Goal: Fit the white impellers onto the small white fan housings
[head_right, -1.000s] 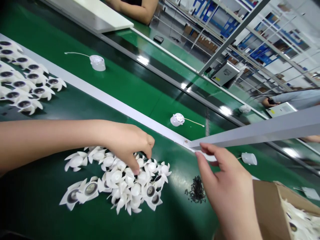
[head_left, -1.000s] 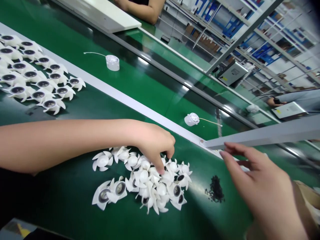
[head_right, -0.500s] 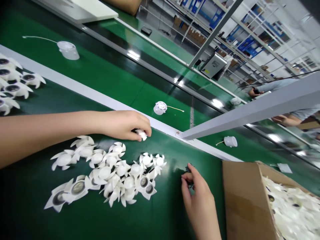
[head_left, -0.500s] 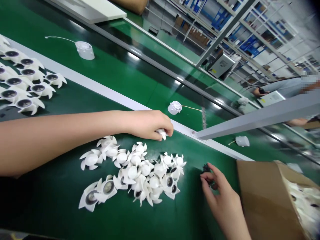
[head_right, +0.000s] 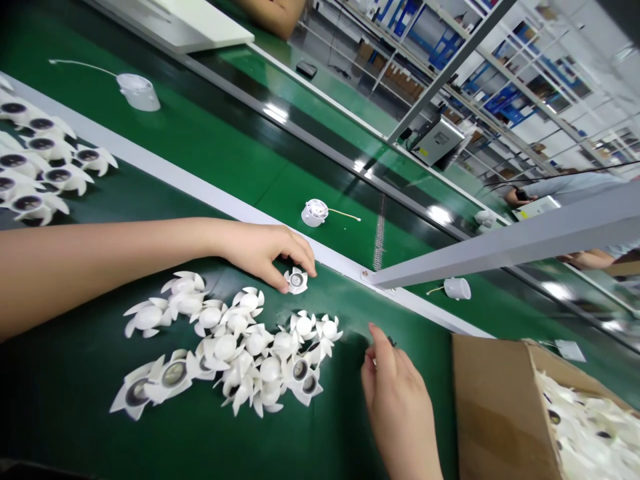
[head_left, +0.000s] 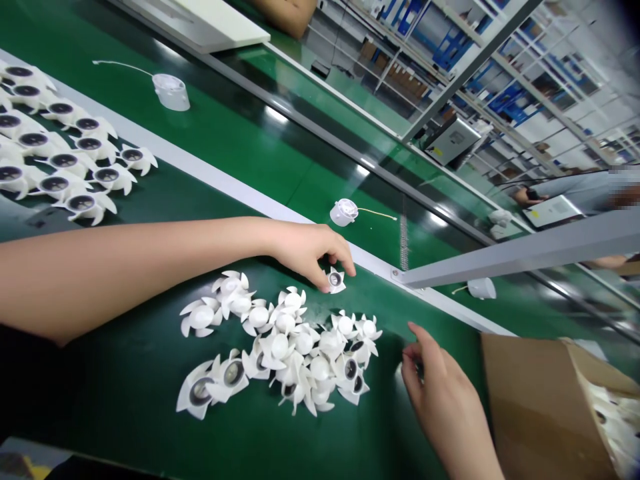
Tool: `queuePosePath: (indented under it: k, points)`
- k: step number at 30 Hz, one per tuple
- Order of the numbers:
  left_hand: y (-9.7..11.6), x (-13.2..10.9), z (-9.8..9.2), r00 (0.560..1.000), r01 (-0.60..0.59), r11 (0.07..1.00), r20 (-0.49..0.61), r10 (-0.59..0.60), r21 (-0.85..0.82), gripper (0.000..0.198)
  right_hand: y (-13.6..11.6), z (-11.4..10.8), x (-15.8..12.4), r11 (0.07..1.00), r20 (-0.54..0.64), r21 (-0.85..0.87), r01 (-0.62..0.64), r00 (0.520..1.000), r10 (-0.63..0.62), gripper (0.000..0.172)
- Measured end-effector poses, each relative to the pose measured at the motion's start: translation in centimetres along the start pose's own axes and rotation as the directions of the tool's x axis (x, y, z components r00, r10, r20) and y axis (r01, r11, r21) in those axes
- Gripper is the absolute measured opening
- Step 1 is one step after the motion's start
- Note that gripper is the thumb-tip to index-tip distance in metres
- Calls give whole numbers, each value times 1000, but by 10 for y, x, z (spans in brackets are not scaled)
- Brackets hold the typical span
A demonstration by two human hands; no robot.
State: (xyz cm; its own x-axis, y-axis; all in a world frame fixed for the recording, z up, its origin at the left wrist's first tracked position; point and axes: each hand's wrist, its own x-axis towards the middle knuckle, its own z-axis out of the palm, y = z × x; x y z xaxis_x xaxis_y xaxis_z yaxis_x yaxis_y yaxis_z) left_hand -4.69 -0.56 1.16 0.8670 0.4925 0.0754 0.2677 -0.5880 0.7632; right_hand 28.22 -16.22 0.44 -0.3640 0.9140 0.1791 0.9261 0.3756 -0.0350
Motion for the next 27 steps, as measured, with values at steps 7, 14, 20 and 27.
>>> queuePosePath:
  k: [7,14,20,27]
  points:
    - [-14,4,13,996,14,997,-84,-20,-70,45,-42,-7,87,735,24,659,-159,981,190,37]
    - [-9,4,9,997,31,993,-64,-38,-114,42,-70,28,132,768,-9,638,54,998,-62,38]
    - [-6,5,5,997,-1,999,-79,-3,-51,35,-69,28,127,885,-137,387,260,965,-223,42]
    - [-7,5,8,995,56,991,-71,-66,-123,40,-79,7,123,824,-139,86,560,826,-547,30]
